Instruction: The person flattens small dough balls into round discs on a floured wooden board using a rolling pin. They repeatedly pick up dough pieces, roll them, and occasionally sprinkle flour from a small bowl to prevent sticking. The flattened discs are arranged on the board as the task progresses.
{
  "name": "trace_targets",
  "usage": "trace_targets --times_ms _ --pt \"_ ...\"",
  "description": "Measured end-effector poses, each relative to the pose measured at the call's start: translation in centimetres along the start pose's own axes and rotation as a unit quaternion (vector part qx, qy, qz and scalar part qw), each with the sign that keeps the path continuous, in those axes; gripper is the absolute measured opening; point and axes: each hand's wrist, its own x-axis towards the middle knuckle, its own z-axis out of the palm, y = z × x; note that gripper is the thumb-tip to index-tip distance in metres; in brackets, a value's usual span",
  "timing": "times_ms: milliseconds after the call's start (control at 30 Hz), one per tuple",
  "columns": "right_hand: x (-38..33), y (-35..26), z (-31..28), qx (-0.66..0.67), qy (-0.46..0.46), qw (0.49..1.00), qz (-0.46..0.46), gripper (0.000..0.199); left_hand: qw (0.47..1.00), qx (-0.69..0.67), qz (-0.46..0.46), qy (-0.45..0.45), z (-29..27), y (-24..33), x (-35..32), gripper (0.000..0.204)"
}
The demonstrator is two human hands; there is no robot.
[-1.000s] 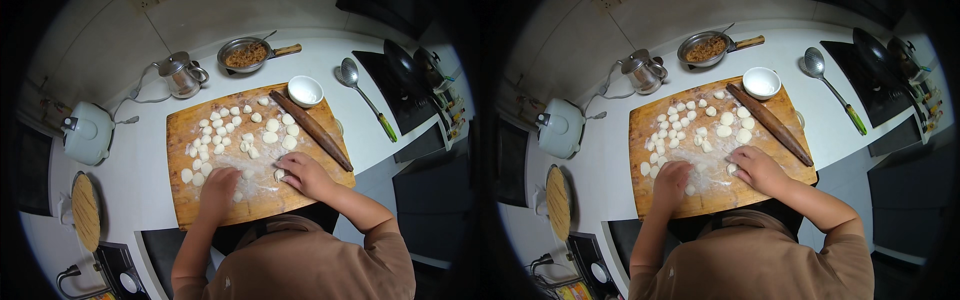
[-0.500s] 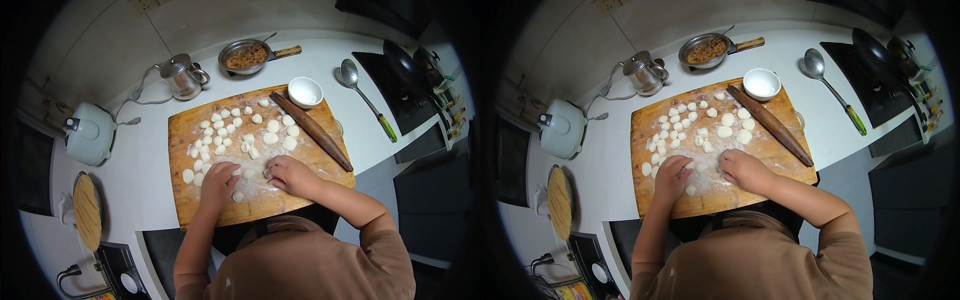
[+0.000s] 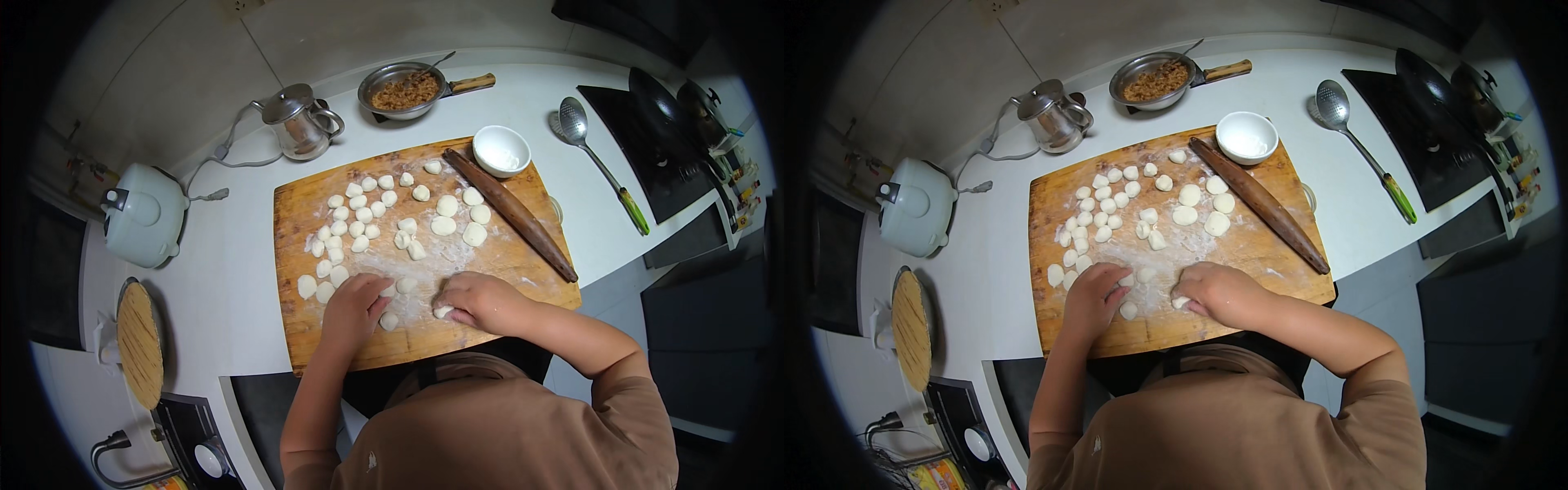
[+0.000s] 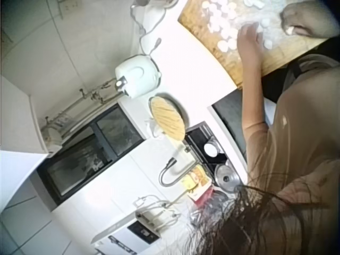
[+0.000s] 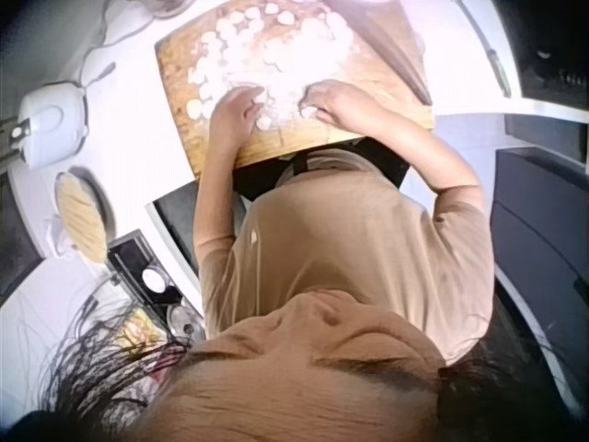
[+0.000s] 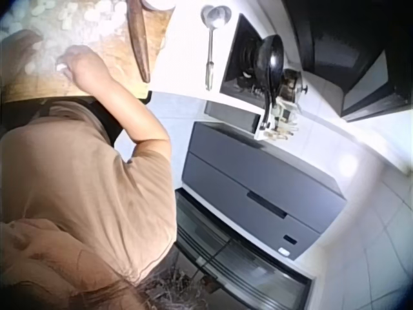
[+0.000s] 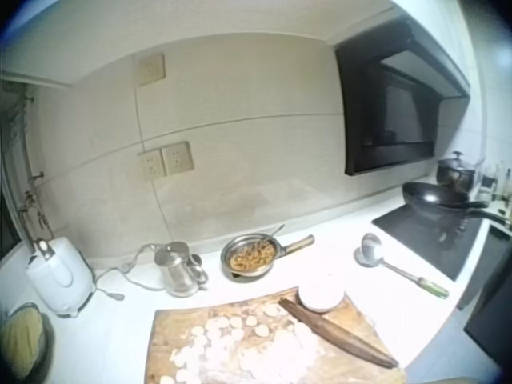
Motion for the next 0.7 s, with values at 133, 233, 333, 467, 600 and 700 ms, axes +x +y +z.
trace_targets --times_ms 133,233,333,467,600,700 --pt "-0.1 0.5 -0.8 -0.025 0.018 0.999 0.012 0.022 1.0 0.02 -0.02 -0.013 -0.2 0.3 0.2 0.031" --pt "-0.3 0.7 -1.6 -0.016 0.047 0.998 0.037 0.026 0.998 0.042 -0.051 -0.01 -0.4 0.6 0.5 0.035" --pt "-0.2 0.2 -2.5 -0.001 0.048 0.998 0.046 0.032 0.998 0.02 -0.053 0.004 -0.8 1.1 0.4 0.04" --pt "-0.2 -0.4 -1.8 -0.032 0.072 0.989 0.121 0.039 1.0 -0.012 -0.014 -0.02 -1.2 0.8 0.1 0.046" --pt "0.3 -0.3 -0.4 -0.053 0.068 0.993 0.084 0.033 0.998 -0.023 -0.018 -0.047 -1.4 0.0 0.3 0.048" --pt "0.1 -0.1 -0.3 -0.053 0.081 0.993 0.07 0.032 0.999 -0.022 -0.032 -0.03 -1.3 0.0 0.5 0.049"
